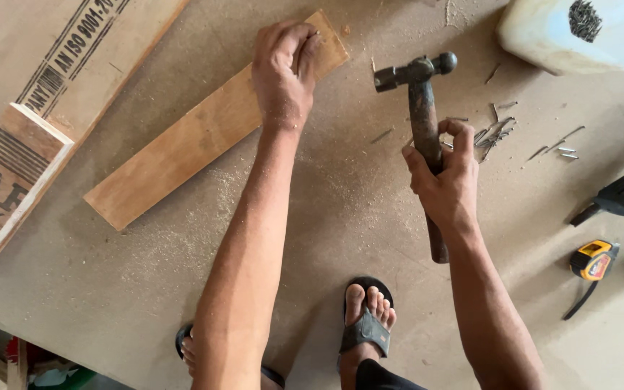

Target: The person measures, cuts, and nails together pieces of wood. They use a square to mark lines, a circular saw to cut the wood, and a hammer to drive nails into a board.

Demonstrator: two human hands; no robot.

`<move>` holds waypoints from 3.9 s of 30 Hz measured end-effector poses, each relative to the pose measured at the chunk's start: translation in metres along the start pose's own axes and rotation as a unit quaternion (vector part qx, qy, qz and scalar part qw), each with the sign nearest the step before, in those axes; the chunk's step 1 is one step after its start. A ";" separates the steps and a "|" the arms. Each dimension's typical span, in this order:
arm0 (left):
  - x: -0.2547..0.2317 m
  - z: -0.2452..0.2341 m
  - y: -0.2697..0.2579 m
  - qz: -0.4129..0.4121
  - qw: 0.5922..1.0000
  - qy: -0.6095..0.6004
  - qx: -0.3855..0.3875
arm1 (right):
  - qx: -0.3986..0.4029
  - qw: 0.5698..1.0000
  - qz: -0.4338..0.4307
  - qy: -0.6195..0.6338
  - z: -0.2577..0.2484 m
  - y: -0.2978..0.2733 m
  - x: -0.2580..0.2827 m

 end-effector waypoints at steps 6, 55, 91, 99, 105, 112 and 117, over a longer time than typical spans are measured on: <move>-0.007 -0.003 0.003 0.006 1.000 0.022 0.009 | 0.019 0.999 -0.041 -0.015 -0.004 0.000 0.040; 0.002 -0.014 0.000 -0.069 0.997 0.008 0.024 | 0.094 0.965 -0.098 -0.224 0.036 0.014 0.053; -0.135 0.164 -0.123 0.261 0.881 0.275 0.282 | -0.179 0.971 -0.128 -0.098 -0.079 -0.045 -0.129; -0.139 0.033 -0.104 0.149 0.977 0.104 0.109 | -0.120 0.979 -0.132 -0.096 -0.049 -0.069 -0.086; -0.037 -0.137 -0.148 -0.130 0.985 -0.086 -0.070 | 0.046 0.991 -0.121 0.039 0.037 -0.085 -0.011; 0.094 -0.277 -0.182 -0.110 0.948 0.086 -0.285 | 0.204 0.952 -0.228 -0.019 0.129 -0.102 0.041; 0.138 -0.297 -0.179 -0.156 0.937 0.095 -0.299 | 0.232 0.939 -0.247 -0.067 0.157 -0.120 0.071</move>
Point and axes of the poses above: each hand's wrist, its own y-axis towards the middle knuckle, its own z-axis out of the palm, x = y × z, the point moved 3 cm from there along y, towards the middle knuckle, and after that the axes turned 6 degrees about y, right-handed, at the moved point
